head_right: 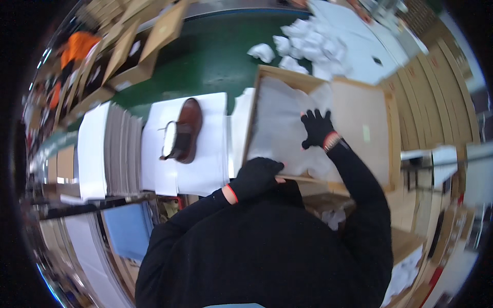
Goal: The person inspects a brown leather boot, places it in a cardboard box lined with tissue paper, and wraps it in a white protective bag. They then place a second boot into the box, add more tissue paper, and close the box. The process is repeated for another pair of boots.
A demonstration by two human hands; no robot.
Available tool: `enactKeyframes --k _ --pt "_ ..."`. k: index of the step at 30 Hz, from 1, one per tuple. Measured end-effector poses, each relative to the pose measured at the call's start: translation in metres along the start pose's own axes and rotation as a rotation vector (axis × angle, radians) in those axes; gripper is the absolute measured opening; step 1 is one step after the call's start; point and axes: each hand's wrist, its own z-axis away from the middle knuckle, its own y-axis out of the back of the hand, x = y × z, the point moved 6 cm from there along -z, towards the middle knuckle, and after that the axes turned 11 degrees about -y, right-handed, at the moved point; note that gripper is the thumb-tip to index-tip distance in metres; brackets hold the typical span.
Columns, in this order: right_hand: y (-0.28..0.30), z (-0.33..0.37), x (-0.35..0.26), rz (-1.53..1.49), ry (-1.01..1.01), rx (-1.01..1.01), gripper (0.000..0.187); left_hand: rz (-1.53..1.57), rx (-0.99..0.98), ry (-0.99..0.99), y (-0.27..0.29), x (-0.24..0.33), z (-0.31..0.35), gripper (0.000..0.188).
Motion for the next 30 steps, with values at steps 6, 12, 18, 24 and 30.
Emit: enactKeyframes --k 6,12,18,24,30 --pt "0.038 0.094 -0.069 -0.972 0.408 -0.039 0.056 -0.242 0.788 0.134 0.135 -0.039 0.062 0.013" --pt "0.014 0.117 -0.121 -0.938 0.463 0.115 0.042 -0.992 0.899 0.661 0.396 -0.122 0.209 0.037" --pt "0.005 0.098 -0.130 -1.171 0.579 0.154 0.036 -1.089 0.496 1.355 0.541 -0.177 0.497 0.103" --pt "-0.010 0.089 -0.116 -1.080 0.498 0.102 0.036 -0.810 0.828 1.296 0.465 -0.217 0.480 0.097" --pt "0.005 0.092 -0.118 -1.133 0.449 -0.004 0.033 -0.784 0.849 1.333 0.475 -0.178 0.455 0.091"
